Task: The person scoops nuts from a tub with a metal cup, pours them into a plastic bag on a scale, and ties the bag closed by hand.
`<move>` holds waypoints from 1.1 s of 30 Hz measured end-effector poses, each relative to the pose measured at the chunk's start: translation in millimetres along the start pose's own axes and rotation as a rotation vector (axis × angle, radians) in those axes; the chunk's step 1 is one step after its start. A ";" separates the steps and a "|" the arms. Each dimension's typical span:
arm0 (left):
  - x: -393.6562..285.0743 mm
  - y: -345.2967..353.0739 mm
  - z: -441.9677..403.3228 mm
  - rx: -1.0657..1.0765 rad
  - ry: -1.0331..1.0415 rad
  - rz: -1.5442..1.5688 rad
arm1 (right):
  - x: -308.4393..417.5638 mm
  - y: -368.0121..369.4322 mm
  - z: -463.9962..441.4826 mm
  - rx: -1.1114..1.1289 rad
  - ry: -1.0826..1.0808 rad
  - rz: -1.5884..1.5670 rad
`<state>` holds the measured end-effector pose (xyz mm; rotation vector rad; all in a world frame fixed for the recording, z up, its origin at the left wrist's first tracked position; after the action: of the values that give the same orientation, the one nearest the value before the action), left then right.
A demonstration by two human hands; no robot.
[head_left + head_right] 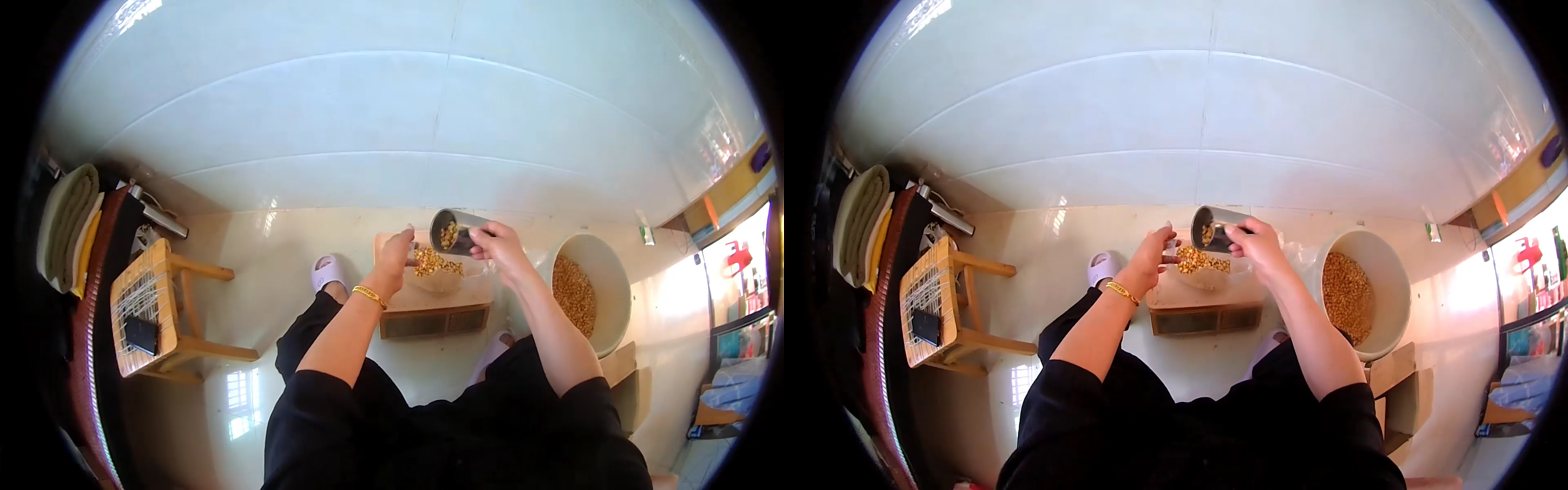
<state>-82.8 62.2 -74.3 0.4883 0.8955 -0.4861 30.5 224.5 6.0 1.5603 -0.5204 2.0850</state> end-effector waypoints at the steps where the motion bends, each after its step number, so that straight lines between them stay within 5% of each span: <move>1: -2.9 -2.4 4.7 -0.023 -0.043 0.002 | -7.8 3.9 -5.1 0.027 0.014 0.092; 8: 1.0 -1.2 3.3 -0.029 -0.107 0.084 | -51.6 14.9 -13.9 0.030 0.102 0.276; 13: -3.5 1.5 8.7 -0.028 -0.091 0.072 | -38.3 25.8 -12.7 0.009 -0.092 0.778; 33: 3.3 -4.5 4.3 -0.066 -0.104 0.067 | -32.2 22.8 -13.2 -0.074 -0.183 0.910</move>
<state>-81.0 55.5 -75.6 0.4273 0.7901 -0.4164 14.5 208.6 -28.9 1.6459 -1.5918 2.4776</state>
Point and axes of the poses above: each hand's wrist, its own z-axis away from the middle knuckle, its own y-axis out of the palm, x = y × z, the point moved 10 cm from there along -z, towards the middle knuckle
